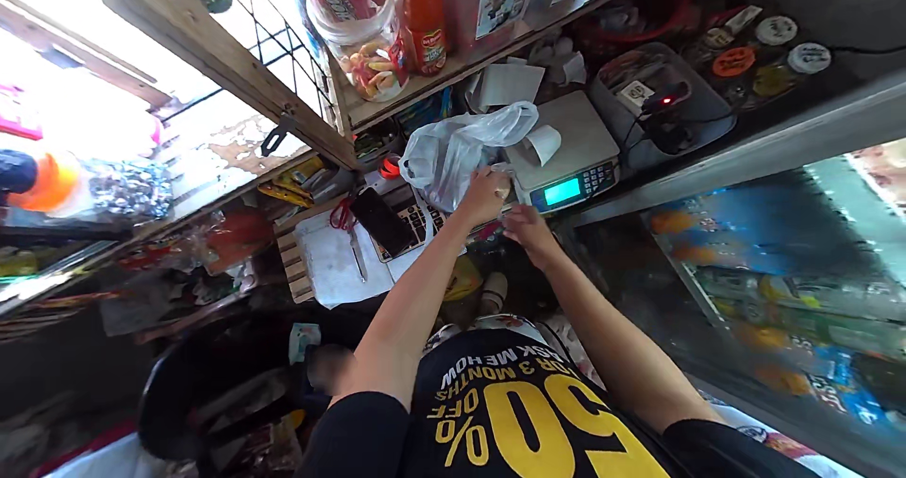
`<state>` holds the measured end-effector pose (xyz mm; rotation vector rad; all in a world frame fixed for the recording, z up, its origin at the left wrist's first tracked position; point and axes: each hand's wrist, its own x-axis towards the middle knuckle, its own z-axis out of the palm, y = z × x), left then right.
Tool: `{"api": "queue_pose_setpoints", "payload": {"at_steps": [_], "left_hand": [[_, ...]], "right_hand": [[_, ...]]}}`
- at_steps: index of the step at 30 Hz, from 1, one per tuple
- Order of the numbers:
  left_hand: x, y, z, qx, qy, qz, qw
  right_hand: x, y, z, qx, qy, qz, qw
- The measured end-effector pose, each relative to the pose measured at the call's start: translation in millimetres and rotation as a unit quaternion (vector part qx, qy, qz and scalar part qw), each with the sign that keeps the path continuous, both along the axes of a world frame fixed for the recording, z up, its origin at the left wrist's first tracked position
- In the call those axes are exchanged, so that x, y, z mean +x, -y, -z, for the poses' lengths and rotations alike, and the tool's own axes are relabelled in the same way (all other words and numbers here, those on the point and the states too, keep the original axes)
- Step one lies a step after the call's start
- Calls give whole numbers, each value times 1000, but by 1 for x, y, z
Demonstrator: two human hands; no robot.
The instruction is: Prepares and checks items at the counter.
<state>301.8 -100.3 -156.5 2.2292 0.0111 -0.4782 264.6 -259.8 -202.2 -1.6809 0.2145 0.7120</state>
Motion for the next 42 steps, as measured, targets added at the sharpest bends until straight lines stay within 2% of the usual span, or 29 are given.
{"api": "queue_pose_setpoints", "payload": {"at_steps": [2,5,10,12,16,18,20,22,24,26,28,29,31,32,34,35,38,42], "left_hand": [[-15,-1,-16,-27,-5,-20,999],[-44,-5,-34,-45,5,-16,999],[-92,-16,-53,-98,77,6,992],[-100,-20,-55,-114,95,6,989],[-101,-20,-53,-95,92,-6,991],[-100,-27,-60,-84,107,-3,991],[-102,-38,-69,-90,123,-3,988],[-103,-51,-83,-139,140,-9,980],[-107,-64,-91,-215,162,-21,963],[-113,-72,-97,-282,195,-56,938],[-124,-70,-115,-288,221,-126,923],[-130,-68,-119,-252,225,-164,927],[-144,-64,-119,-183,187,-201,944],[-150,-60,-118,-179,144,-195,954],[-159,-53,-115,-197,65,-169,963],[-162,-52,-113,-212,55,-168,961],[-167,-55,-118,-296,79,-188,933],[-176,-59,-132,-448,111,-216,861]], "right_hand": [[-7,-14,19,0,-11,23,1000],[-7,-34,40,9,85,87,993],[-18,-33,40,120,136,84,980],[-20,-34,45,95,167,46,980],[-21,-61,53,-25,216,-59,974],[-23,-73,43,-9,199,-44,979],[-28,-68,32,59,184,-29,981],[-34,-55,16,116,154,-37,980],[-41,-40,-2,162,138,-88,973],[-49,-31,-26,199,140,-130,961],[-62,-34,-51,236,133,-86,959],[-69,-37,-63,259,122,-39,957],[-77,-46,-86,293,109,41,949],[-80,-49,-96,303,112,57,945],[-84,-51,-113,306,117,41,944],[-85,-50,-120,306,119,16,944],[-82,-39,-135,319,158,-33,934],[-84,-38,-142,336,243,89,905]]}}
